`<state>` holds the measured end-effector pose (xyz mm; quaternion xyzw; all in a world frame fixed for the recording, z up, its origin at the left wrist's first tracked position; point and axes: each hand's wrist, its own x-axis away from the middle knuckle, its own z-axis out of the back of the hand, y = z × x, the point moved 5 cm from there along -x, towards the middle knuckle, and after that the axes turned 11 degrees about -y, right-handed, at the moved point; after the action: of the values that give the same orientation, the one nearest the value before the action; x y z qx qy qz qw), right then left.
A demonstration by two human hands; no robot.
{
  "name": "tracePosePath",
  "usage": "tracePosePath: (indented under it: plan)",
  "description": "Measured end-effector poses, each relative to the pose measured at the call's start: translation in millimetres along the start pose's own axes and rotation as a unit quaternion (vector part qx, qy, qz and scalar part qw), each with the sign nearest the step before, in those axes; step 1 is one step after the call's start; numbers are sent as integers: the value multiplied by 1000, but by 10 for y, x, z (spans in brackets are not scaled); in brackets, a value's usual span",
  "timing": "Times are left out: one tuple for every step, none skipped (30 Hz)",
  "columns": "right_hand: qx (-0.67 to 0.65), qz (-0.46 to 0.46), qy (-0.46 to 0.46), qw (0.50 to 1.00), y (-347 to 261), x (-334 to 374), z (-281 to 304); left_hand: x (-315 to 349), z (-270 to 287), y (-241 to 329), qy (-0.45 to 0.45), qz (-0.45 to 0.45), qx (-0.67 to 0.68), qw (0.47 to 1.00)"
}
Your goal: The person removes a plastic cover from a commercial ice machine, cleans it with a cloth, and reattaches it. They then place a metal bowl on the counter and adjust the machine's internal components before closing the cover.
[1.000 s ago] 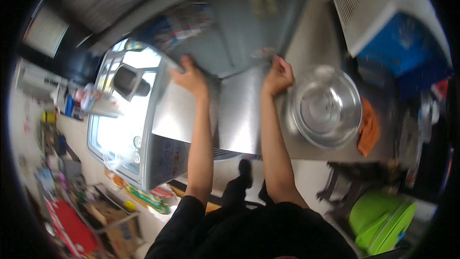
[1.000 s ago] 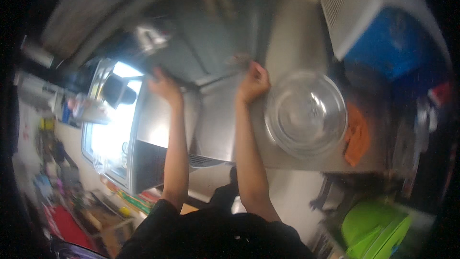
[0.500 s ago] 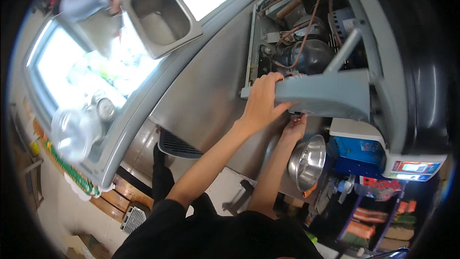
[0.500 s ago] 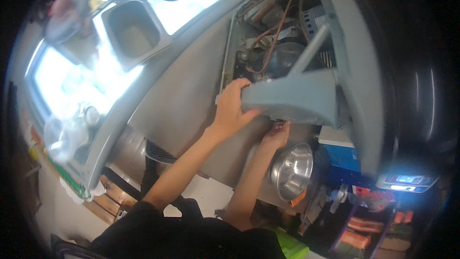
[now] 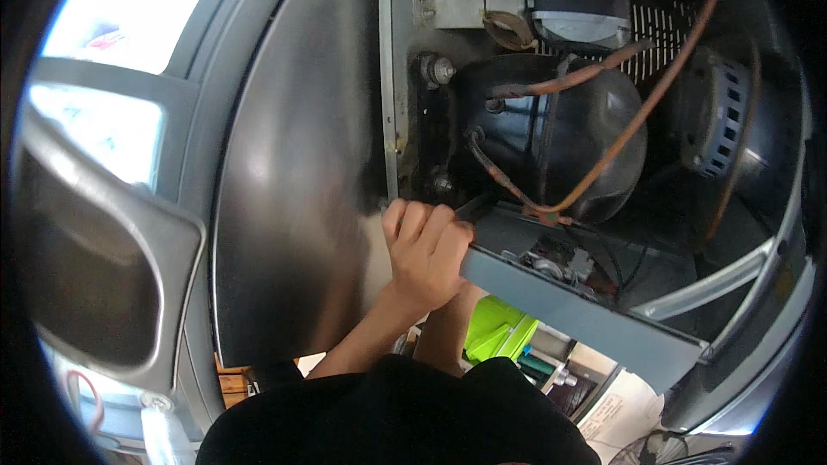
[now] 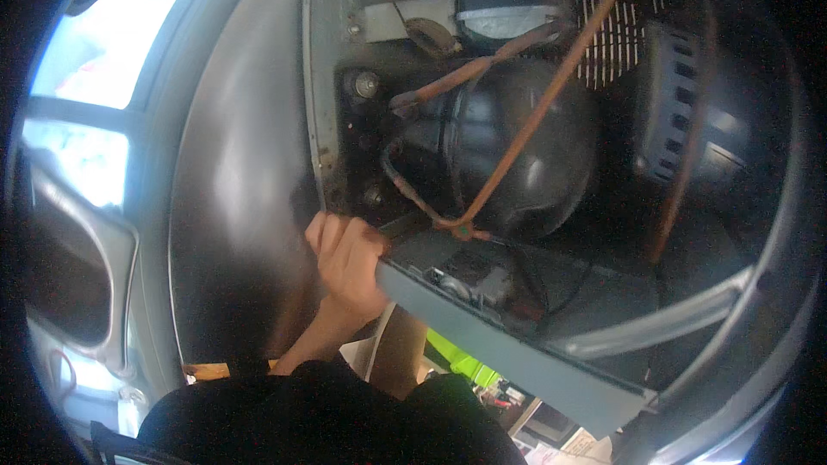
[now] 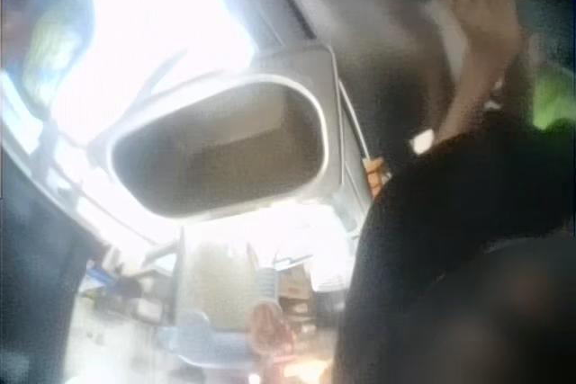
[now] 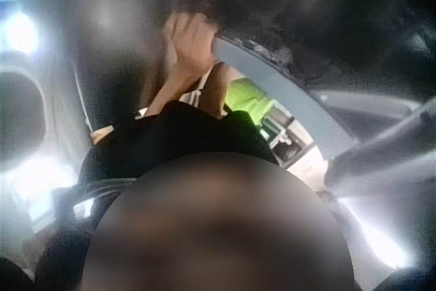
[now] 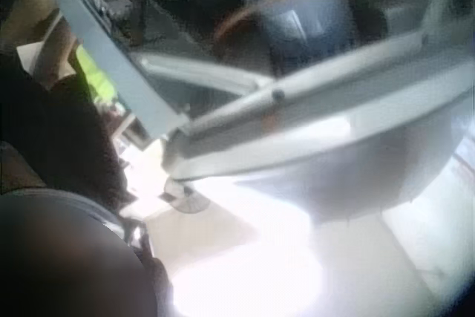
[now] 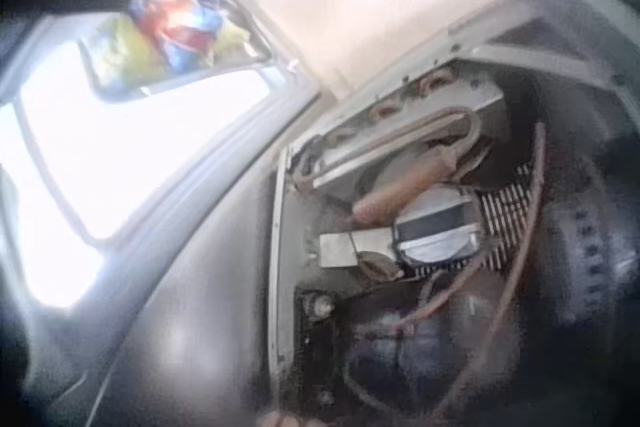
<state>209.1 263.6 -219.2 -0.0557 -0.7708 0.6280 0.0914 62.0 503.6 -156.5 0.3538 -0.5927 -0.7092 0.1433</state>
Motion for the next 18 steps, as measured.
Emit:
tracePosePath:
  plan:
    - [6, 2, 4, 1000, -12, 38, 0, 4, 11, -3, -7, 8, -7, 1000]
    - [10, 2, 6, 1000, -37, 64, 23, 26, -29, 37, -10, 14, -19, 1000]
    - [17, 3, 10, 1000, -55, 108, 22, 31, -24, 44, -10, 20, -20, 1000]
    - [22, 8, 12, 1000, -84, 142, 40, 51, -27, 60, -9, 25, -22, 999]
    - [28, 10, 15, 999, -104, 189, 43, 52, -25, 60, -2, 26, -16, 1000]
    - [33, 14, 16, 999, -125, 229, 57, 58, -35, 58, 1, 33, -27, 999]
    - [37, 18, 18, 999, -148, 273, 64, 55, -44, 54, 8, 38, -30, 999]
    - [41, 22, 19, 999, -164, 308, 82, 65, -60, 50, 13, 45, -27, 999]
    - [43, 24, 21, 999, -182, 347, 91, 69, -75, 50, 17, 46, -37, 998]
    - [45, 26, 22, 998, -200, 369, 113, 76, -143, 65, 16, 51, -42, 998]
    - [46, 30, 26, 998, -222, 395, 127, 83, -212, 78, 15, 55, -48, 997]
    - [48, 34, 26, 998, -247, 405, 147, 105, -295, 104, 5, 56, -53, 997]
    - [47, 34, 28, 998, -268, 413, 161, 127, -377, 126, -3, 56, -59, 997]
    - [47, 38, 30, 998, -295, 422, 178, 151, -465, 141, -5, 54, -62, 997]
    - [46, 42, 29, 998, -315, 426, 185, 181, -509, 145, 17, 46, -64, 997]
    - [50, 41, 22, 998, -339, 446, 199, 200, -590, 136, 63, 40, -64, 995]
    - [50, 41, 24, 998, -348, 468, 204, 230, -603, 125, 93, 30, -65, 993]
    - [48, 41, 27, 998, -362, 488, 204, 251, -612, 100, 114, 48, -66, 990]
